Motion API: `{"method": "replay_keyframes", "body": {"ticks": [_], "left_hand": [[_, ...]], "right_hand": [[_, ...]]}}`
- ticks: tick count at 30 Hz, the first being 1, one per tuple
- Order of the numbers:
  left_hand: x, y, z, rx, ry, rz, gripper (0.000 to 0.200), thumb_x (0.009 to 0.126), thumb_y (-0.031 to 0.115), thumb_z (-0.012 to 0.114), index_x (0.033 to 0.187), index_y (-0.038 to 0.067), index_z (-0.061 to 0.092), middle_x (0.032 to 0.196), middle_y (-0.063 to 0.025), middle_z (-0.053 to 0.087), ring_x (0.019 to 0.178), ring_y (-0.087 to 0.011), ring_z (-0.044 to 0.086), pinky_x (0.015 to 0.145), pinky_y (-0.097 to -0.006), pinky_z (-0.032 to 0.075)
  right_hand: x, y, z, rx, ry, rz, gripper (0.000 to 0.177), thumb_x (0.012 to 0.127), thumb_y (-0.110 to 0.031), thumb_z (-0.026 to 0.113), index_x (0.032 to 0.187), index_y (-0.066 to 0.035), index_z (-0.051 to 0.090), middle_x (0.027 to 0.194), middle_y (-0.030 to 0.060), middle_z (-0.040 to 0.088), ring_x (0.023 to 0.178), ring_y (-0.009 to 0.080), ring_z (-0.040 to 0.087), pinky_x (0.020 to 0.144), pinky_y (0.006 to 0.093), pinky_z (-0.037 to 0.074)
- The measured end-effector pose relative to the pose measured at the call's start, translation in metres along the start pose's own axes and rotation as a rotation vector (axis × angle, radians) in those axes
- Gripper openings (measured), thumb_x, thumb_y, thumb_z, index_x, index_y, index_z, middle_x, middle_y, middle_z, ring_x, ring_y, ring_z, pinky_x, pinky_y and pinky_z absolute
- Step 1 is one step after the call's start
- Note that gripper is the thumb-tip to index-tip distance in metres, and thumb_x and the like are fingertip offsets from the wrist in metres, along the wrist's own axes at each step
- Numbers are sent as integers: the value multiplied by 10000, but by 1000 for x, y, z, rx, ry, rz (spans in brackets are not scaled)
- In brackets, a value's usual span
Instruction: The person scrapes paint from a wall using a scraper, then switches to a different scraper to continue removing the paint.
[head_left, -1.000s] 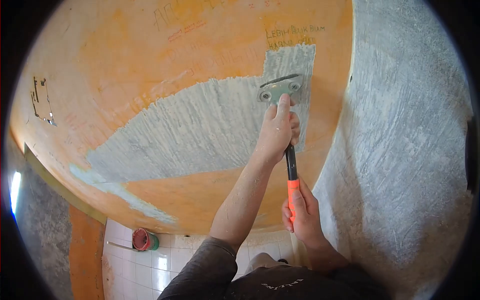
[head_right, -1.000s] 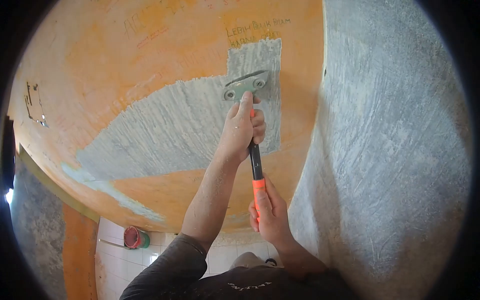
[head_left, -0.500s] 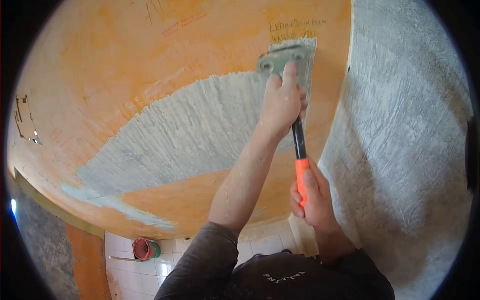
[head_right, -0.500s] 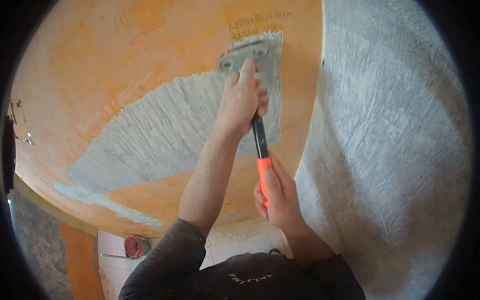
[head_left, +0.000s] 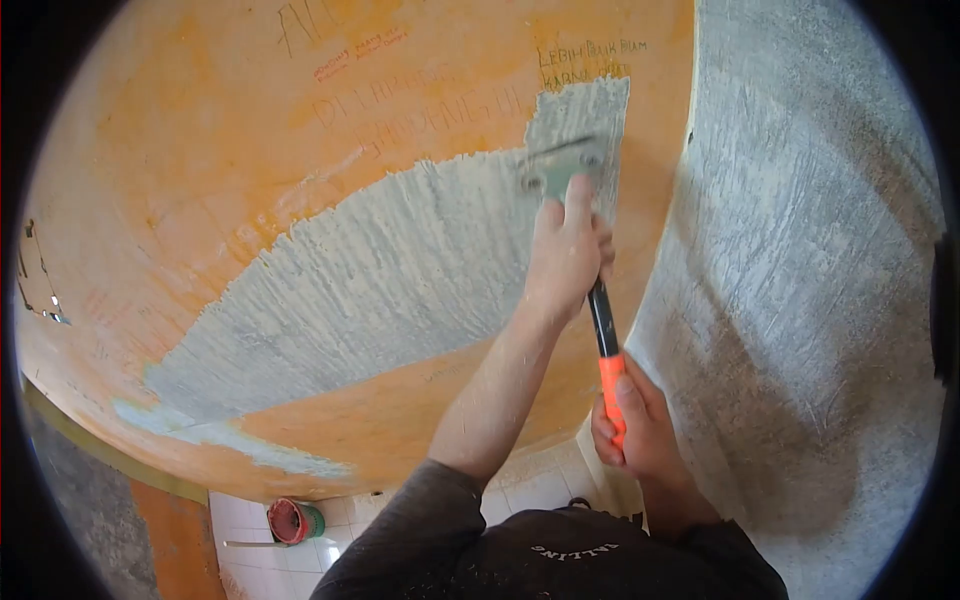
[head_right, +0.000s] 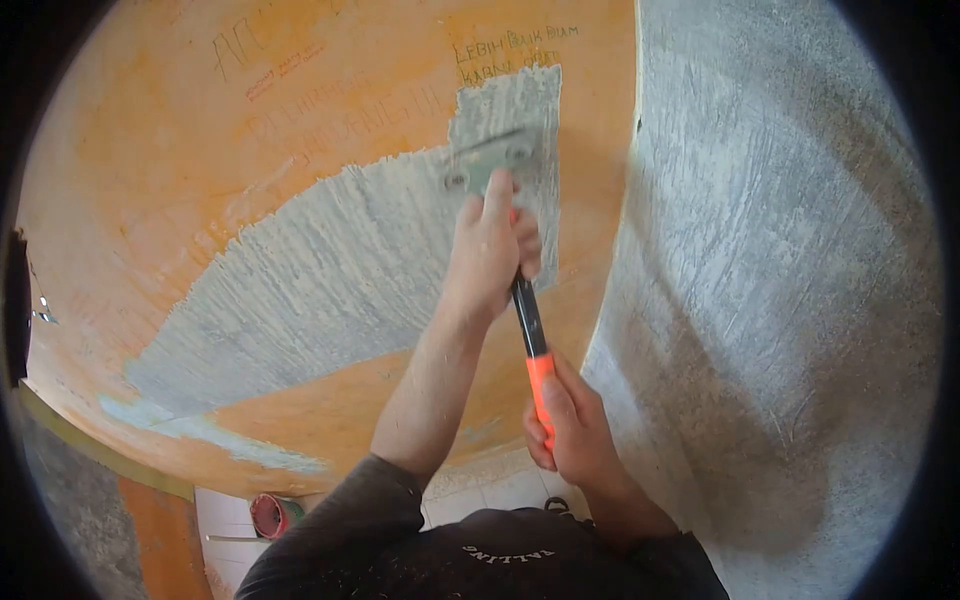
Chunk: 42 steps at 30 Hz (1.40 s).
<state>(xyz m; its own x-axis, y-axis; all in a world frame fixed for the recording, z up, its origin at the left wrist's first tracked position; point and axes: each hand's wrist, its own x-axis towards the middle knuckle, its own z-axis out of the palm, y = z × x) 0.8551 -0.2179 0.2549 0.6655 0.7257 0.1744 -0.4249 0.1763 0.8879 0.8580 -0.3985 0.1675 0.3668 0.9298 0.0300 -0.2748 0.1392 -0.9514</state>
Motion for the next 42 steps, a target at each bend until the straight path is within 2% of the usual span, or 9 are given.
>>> {"method": "replay_keyframes", "body": {"ticks": [4,11,17,25,27,31,33,40,42], "left_hand": [[14,23,10,18,-85,68,391,1004,430,478,1026,48,398,611,29,349,468,-80,362,399,-258,325],[4,5,9,-22,8,15,351,990,395,486,995,53,405,600,31,338,461,-81,356,401,-262,325],[25,34,26,-32,-31,104,363,993,413,495,1009,61,406,592,38,332,447,-85,349,390,-268,308],[16,22,21,-16,5,48,353,999,398,493,1016,57,406,618,32,338,467,-80,338,417,-263,306],[24,41,30,8,-30,122,359,998,400,495,1030,54,409,631,28,343,469,-80,337,418,-264,307],[17,23,25,17,-1,124,353,999,400,490,1028,56,414,628,31,337,468,-81,337,415,-265,305],[6,14,22,-32,31,16,346,997,389,487,1023,50,421,632,30,342,480,-81,347,425,-260,312],[31,52,40,31,-13,211,310,1000,402,462,992,93,447,584,53,325,459,-73,345,407,-256,295],[17,28,22,30,2,132,306,1002,396,463,995,91,439,582,54,322,451,-73,337,405,-255,290]], "right_hand": [[12,-19,3,-3,25,-2,518,1059,-367,341,1520,-140,273,613,22,431,380,84,379,369,224,332],[-2,-14,-4,-19,-1,31,514,1058,-384,345,1505,-137,295,611,21,426,378,82,371,367,226,326],[17,-48,1,-58,-4,-31,515,1059,-388,336,1509,-142,286,607,16,425,378,79,371,362,224,318],[17,-34,-6,2,-63,-15,521,1059,-392,342,1513,-146,273,607,14,423,384,75,375,364,223,314],[20,-38,-5,-14,-55,-24,527,1059,-391,344,1519,-146,266,609,14,424,385,75,375,364,222,314],[7,-28,-8,27,-55,-23,532,1057,-402,348,1517,-145,275,613,15,430,387,74,372,368,220,319],[4,-24,-11,37,-78,22,532,1055,-414,351,1510,-145,288,618,14,432,391,74,374,372,216,321],[32,-51,-5,-31,-53,-106,522,1055,-396,361,1503,-137,297,617,10,435,394,73,378,373,219,315],[15,-26,-11,-29,-60,-77,516,1056,-389,357,1503,-138,297,617,8,436,393,72,380,371,218,321]]}}
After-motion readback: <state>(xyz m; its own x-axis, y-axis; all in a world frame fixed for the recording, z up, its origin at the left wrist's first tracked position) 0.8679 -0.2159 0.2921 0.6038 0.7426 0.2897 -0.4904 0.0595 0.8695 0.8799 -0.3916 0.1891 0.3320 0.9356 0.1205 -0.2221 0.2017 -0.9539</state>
